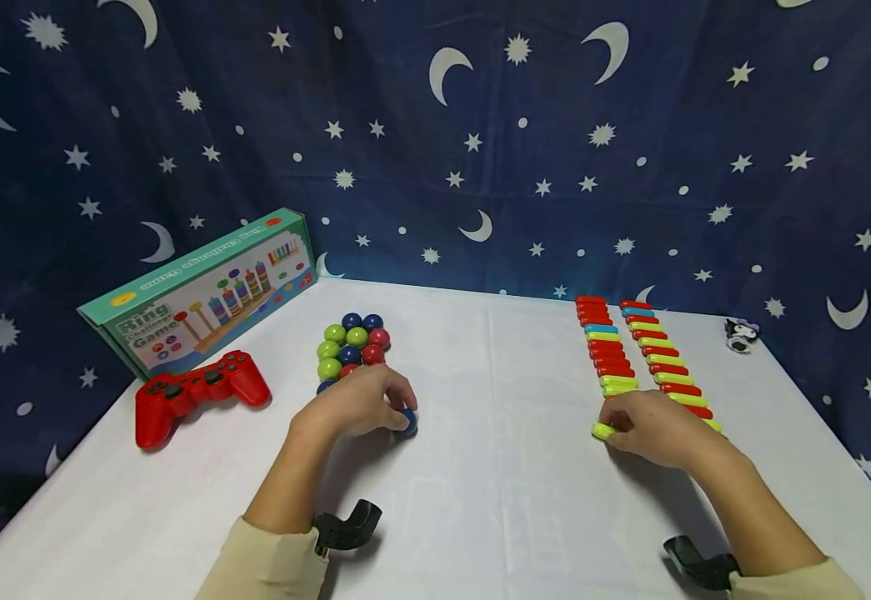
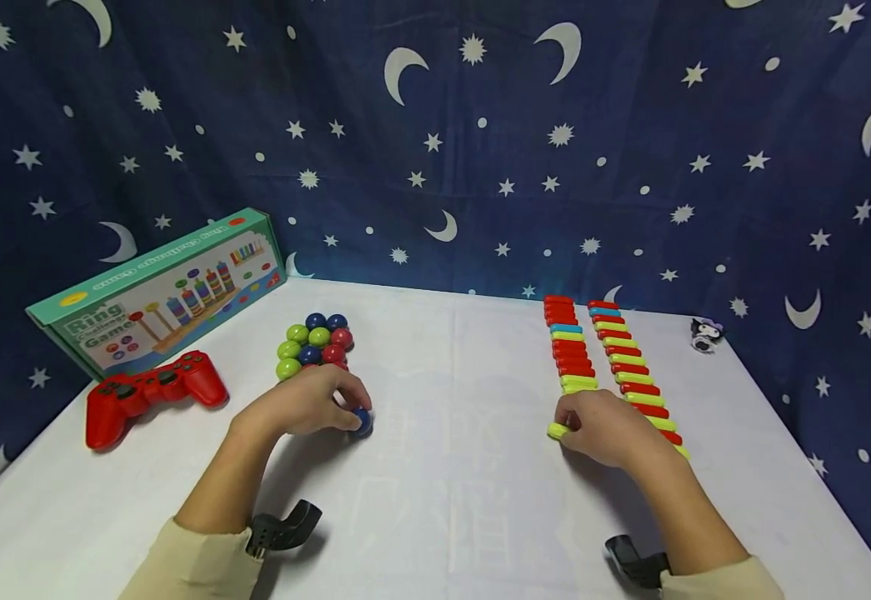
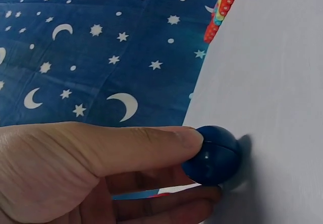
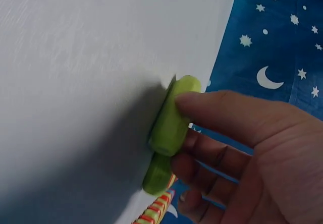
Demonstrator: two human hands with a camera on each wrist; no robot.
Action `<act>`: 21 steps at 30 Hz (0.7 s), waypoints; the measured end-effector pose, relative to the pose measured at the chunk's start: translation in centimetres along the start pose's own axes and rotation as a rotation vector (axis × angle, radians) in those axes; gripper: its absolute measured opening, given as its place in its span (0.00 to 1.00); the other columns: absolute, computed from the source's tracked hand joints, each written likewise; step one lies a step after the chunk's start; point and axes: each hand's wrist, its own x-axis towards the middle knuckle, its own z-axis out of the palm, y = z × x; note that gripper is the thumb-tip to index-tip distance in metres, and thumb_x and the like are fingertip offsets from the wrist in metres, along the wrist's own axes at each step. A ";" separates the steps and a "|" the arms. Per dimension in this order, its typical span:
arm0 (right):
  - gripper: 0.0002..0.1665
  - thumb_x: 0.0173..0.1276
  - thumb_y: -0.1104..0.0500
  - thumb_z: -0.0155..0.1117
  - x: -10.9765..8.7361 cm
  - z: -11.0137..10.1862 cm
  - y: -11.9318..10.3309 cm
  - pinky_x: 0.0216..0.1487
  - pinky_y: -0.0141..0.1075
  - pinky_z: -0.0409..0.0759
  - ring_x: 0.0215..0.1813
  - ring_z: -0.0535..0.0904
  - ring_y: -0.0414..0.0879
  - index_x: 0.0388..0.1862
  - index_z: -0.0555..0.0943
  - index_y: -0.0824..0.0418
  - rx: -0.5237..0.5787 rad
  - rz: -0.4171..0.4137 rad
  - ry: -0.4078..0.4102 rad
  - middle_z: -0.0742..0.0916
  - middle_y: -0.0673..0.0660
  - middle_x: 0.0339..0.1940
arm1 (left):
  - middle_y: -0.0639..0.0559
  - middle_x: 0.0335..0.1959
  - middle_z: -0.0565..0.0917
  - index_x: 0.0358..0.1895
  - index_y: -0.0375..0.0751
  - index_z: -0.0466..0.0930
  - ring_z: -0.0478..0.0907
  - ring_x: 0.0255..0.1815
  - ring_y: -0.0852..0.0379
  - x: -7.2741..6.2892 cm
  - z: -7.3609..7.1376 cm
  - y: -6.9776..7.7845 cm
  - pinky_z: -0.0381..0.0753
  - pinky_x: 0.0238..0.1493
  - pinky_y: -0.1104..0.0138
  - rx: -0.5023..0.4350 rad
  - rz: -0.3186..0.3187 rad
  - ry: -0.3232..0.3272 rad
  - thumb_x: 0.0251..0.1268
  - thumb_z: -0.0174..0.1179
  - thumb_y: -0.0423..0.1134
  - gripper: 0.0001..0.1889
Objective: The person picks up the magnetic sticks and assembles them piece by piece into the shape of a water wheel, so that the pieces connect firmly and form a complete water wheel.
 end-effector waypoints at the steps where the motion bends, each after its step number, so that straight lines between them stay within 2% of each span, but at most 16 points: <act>1: 0.16 0.59 0.56 0.79 0.1 0.0 -0.1 0.43 0.43 0.81 0.39 0.76 0.45 0.44 0.86 0.54 0.012 -0.013 0.004 0.85 0.49 0.34 | 0.55 0.36 0.85 0.40 0.50 0.89 0.79 0.39 0.55 0.2 0.0 0.1 0.80 0.42 0.63 0.004 0.004 0.001 0.64 0.71 0.34 0.06; 7: 0.15 0.61 0.57 0.76 0.9 -0.4 -1.7 0.40 0.37 0.80 0.37 0.78 0.44 0.46 0.85 0.57 0.089 -0.094 0.026 0.86 0.50 0.36 | 0.54 0.38 0.85 0.44 0.48 0.89 0.79 0.39 0.55 1.5 0.2 0.7 0.81 0.41 0.65 0.043 0.039 0.014 0.67 0.69 0.34 0.06; 12: 0.14 0.62 0.59 0.76 2.1 -1.1 -3.3 0.42 0.39 0.84 0.39 0.79 0.44 0.46 0.84 0.57 0.123 -0.114 0.041 0.88 0.51 0.38 | 0.53 0.40 0.86 0.47 0.45 0.89 0.79 0.39 0.56 2.7 0.6 1.4 0.82 0.40 0.66 0.075 0.076 0.052 0.67 0.69 0.34 0.08; 21: 0.11 0.66 0.58 0.73 5.5 -0.4 -5.4 0.48 0.41 0.83 0.41 0.78 0.46 0.46 0.84 0.56 0.180 -0.161 0.067 0.88 0.52 0.40 | 0.51 0.44 0.87 0.51 0.43 0.88 0.79 0.45 0.55 6.0 2.4 2.6 0.81 0.51 0.62 0.059 0.179 0.127 0.67 0.66 0.34 0.11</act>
